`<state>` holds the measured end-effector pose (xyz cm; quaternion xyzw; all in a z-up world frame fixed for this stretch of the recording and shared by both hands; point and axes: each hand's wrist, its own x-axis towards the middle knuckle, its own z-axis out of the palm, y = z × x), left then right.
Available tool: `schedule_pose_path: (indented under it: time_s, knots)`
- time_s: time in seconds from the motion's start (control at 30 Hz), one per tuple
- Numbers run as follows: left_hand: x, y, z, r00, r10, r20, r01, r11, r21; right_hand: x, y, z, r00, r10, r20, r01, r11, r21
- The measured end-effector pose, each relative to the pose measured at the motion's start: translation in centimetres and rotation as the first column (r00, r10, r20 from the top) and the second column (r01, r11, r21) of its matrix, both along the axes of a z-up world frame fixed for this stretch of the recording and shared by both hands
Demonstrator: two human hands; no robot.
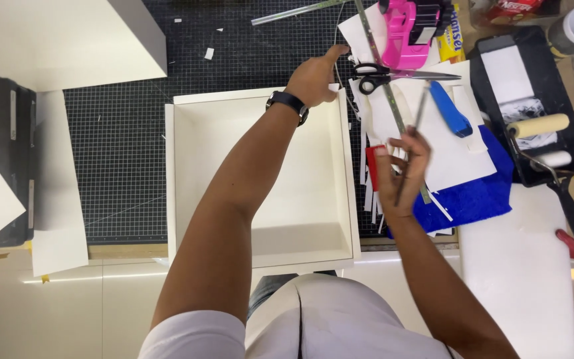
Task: Smoothing and trimming the inner edges of a white cardboard box using a scraper and scissors
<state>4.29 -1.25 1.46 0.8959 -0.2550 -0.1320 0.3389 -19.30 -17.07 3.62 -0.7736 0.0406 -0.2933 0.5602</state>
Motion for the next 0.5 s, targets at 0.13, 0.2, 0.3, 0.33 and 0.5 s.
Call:
schedule_pose_path:
  time_s: [0.13,0.2,0.3,0.33,0.5]
  knots:
    - [-1.5,1.3,-1.5,0.967,-0.073,0.243,0.038,0.989,0.143,-1.4,-9.3,-2.1,0.971,-0.239,0.011,0.239,0.967,-0.091]
    - [-2.0,3.0,-2.4,0.932,0.022,0.362,-0.067,0.991,0.113,-2.7,-15.2,-3.4,0.927,-0.365,0.086,0.368,0.929,-0.028]
    - [-1.7,10.1,-2.7,0.964,0.117,0.241,-0.15,0.981,0.125,-5.3,-20.7,-1.7,0.901,-0.431,0.046,0.432,0.89,-0.147]
    - [-1.9,11.1,-0.8,0.966,0.1,0.238,-0.132,0.984,0.121,-5.7,-22.2,-2.1,0.894,-0.447,0.045,0.448,0.881,-0.151]
    - [-1.4,10.9,7.1,0.991,0.034,-0.132,0.014,0.938,0.346,-5.4,-25.8,-1.0,0.969,-0.242,-0.048,0.226,0.949,-0.219]
